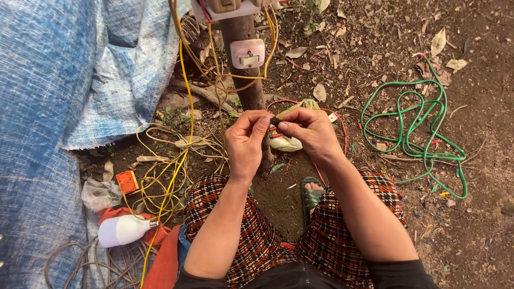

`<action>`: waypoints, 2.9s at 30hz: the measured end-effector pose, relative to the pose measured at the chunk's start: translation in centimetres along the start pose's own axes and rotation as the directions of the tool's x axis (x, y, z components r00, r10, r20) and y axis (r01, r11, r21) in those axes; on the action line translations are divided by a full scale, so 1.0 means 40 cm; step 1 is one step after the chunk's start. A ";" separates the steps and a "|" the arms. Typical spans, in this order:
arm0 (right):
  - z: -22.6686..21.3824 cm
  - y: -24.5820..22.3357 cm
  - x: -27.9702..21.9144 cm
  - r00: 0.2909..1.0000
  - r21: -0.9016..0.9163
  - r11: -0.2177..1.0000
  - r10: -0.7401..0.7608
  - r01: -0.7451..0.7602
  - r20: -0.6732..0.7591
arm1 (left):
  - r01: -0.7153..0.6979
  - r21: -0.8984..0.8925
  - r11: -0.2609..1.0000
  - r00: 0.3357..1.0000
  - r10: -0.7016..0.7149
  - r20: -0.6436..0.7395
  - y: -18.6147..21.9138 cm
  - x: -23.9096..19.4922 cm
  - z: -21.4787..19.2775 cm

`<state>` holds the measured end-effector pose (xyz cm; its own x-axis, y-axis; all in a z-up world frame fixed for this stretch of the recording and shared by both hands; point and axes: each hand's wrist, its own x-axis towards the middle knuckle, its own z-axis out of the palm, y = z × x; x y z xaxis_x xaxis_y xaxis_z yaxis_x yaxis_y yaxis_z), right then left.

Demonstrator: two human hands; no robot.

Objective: The person sits on the ground and works on a bundle of electrical wires connected to a distribution box. They strip the insulation from the wire ends, twist the exposed strands together, and wrap the connections with black electrical tape.

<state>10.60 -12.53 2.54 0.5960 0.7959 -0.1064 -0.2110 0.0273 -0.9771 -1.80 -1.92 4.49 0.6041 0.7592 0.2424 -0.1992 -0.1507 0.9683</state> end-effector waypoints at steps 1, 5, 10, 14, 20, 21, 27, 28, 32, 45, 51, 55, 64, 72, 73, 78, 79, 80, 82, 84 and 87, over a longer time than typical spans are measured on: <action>0.006 -0.016 -0.007 1.000 -0.002 1.000 -0.012 0.012 -0.007 | -0.029 0.025 0.999 1.000 0.029 -0.002 0.013 -0.002 -0.006; -0.008 0.001 0.030 0.999 -0.012 0.999 -0.036 0.036 -0.021 | -0.245 0.226 0.943 0.966 0.256 -0.021 0.097 0.059 -0.030; 0.026 -0.079 0.036 0.999 -0.170 0.985 0.014 -0.020 -0.033 | -0.359 0.766 0.532 0.900 0.414 0.135 0.065 0.165 -0.033; 0.044 -0.153 0.054 0.997 -0.189 0.980 0.051 -0.061 -0.056 | -0.317 0.875 0.366 0.907 0.386 0.166 0.025 0.195 -0.014; 0.020 -0.060 0.121 0.990 -0.086 0.988 0.120 -0.127 -0.076 | -0.319 0.906 0.278 0.922 0.312 0.229 -0.011 0.224 -0.021; 0.025 -0.041 0.129 0.987 -0.046 0.990 0.128 -0.133 -0.102 | -0.340 0.898 0.280 0.922 0.287 0.259 0.005 0.222 -0.028; 0.057 -0.009 0.167 0.986 0.085 0.984 0.162 -0.158 -0.036 | -0.392 0.868 0.305 0.910 0.263 0.319 0.040 0.201 -0.047; 0.063 -0.006 0.172 0.988 0.124 0.981 0.151 -0.147 -0.019 | -0.395 0.855 0.337 0.911 0.263 0.317 0.049 0.197 -0.052; 0.056 -0.006 0.171 0.984 0.233 0.956 0.175 -0.177 0.028 | -0.411 0.836 0.362 0.903 0.287 0.320 0.070 0.191 -0.056; 0.079 -0.026 0.156 0.956 0.388 0.875 0.250 -0.290 0.152 | -0.176 0.773 0.610 0.983 0.066 0.171 0.105 0.179 -0.083; 0.075 -0.029 0.150 0.966 0.358 0.899 0.212 -0.251 0.146 | -0.184 0.772 0.609 0.981 0.065 0.183 0.098 0.182 -0.081; 0.064 -0.028 0.147 0.970 0.316 0.919 0.200 -0.235 0.141 | -0.191 0.734 0.652 0.980 0.084 0.180 0.100 0.183 -0.076; 0.054 -0.042 0.127 0.982 0.204 0.963 0.159 -0.177 0.100 | -0.264 0.786 0.560 0.965 0.164 0.207 0.072 0.179 -0.072; 0.046 -0.083 0.157 0.971 -0.248 0.940 -0.211 0.233 0.110 | -0.175 0.645 0.744 0.984 0.100 0.150 0.085 0.173 -0.068; 0.049 -0.077 0.163 0.923 -0.340 0.858 -0.364 0.384 0.124 | -0.160 0.629 0.761 0.986 0.091 0.142 0.087 0.171 -0.066; 0.055 -0.011 0.193 0.702 -0.506 0.573 -0.705 0.645 0.096 | -0.152 0.606 0.781 0.986 0.079 0.146 0.084 0.170 -0.064; 0.057 -0.003 0.201 0.594 -0.561 0.436 -0.795 0.704 0.128 | -0.151 0.609 0.778 0.987 0.079 0.143 0.086 0.169 -0.063; 0.057 -0.010 0.198 0.593 -0.560 0.437 -0.795 0.704 0.126 | -0.151 0.611 0.777 0.986 0.079 0.144 0.084 0.168 -0.064; 0.058 -0.023 0.192 0.535 -0.560 0.374 -0.831 0.739 0.150 | -0.154 0.614 0.774 0.986 0.078 0.149 0.081 0.167 -0.067; 0.051 -0.044 0.186 0.513 -0.560 0.350 -0.843 0.751 0.161 | -0.193 0.661 0.725 0.980 0.108 0.168 0.086 0.171 -0.066; 0.043 -0.085 0.181 0.490 -0.561 0.320 -0.853 0.763 0.180 | -0.252 0.757 0.603 0.968 0.145 0.206 0.058 0.175 -0.075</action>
<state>14.28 -5.82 5.42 0.3325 0.4757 0.8143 0.8219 0.2772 -0.4976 -0.37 4.93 8.25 0.7149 0.5822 0.3873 0.3117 -0.7612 0.5687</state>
